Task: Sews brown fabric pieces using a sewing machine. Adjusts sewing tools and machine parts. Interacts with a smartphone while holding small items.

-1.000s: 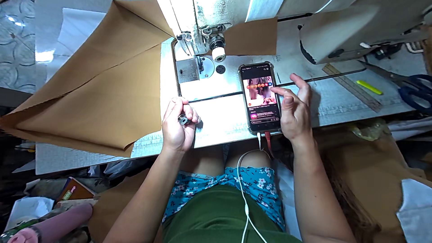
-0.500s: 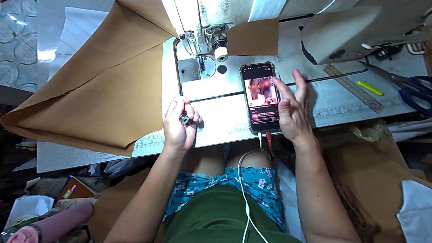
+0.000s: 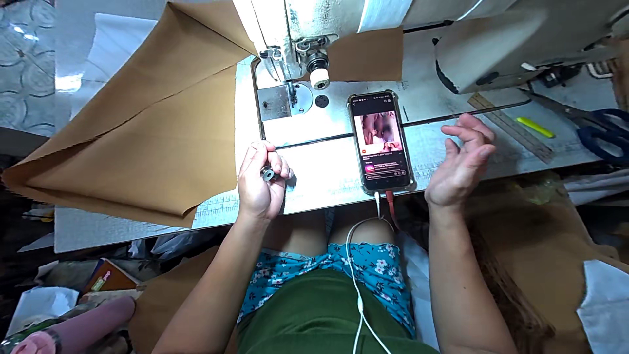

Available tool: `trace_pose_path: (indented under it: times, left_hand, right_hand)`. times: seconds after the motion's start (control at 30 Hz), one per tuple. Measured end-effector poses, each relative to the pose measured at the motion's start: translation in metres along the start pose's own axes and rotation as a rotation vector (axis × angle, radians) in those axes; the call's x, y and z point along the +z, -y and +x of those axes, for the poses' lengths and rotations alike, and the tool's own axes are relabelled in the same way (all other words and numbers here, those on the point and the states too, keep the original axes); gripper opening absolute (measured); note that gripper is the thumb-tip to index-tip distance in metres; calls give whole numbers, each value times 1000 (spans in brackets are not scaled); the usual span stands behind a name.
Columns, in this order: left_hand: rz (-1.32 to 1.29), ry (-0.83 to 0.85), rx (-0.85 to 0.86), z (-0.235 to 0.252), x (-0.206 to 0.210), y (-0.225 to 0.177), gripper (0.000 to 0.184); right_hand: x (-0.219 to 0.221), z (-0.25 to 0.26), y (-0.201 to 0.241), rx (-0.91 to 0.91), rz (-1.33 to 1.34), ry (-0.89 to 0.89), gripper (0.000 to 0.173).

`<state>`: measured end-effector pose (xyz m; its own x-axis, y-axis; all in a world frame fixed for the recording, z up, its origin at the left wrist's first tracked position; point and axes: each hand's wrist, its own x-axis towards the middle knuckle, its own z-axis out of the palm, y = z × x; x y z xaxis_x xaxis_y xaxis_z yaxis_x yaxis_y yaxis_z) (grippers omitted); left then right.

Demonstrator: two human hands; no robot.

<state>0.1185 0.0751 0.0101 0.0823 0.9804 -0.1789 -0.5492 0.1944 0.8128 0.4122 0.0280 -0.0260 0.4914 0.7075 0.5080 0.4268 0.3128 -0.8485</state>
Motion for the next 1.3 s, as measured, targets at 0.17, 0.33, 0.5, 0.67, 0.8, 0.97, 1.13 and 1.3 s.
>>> trace_pose_path:
  times: [0.17, 0.33, 0.5, 0.67, 0.8, 0.97, 1.13, 1.3]
  left_hand:
    - [-16, -27, -1, 0, 2, 0, 37]
    - [-22, -16, 3, 1, 1, 1, 36]
    - [-25, -23, 3, 1, 0, 2, 38]
    - [-37, -8, 15, 2, -1, 3, 39]
    - [-38, -13, 10, 2, 0, 2, 38]
    - [-49, -14, 9, 2, -1, 3, 37]
    - [-55, -19, 12, 2, 0, 3, 38]
    - [-56, -28, 4, 3, 1, 4, 38]
  right_hand:
    - [0, 0, 1, 16, -15, -1, 62]
    - [1, -1, 2, 30, -2, -15, 62]
    - [-1, -5, 8, 31, -63, 45, 68]
    - [0, -5, 8, 2, -81, 83, 69]
    - [1, -4, 12, 11, -135, 100, 66]
    - [3, -2, 14, -17, -276, 129, 40]
    - [6, -1, 16, 21, -333, 148, 34]
    - [8, 0, 17, 21, -360, 154, 34]
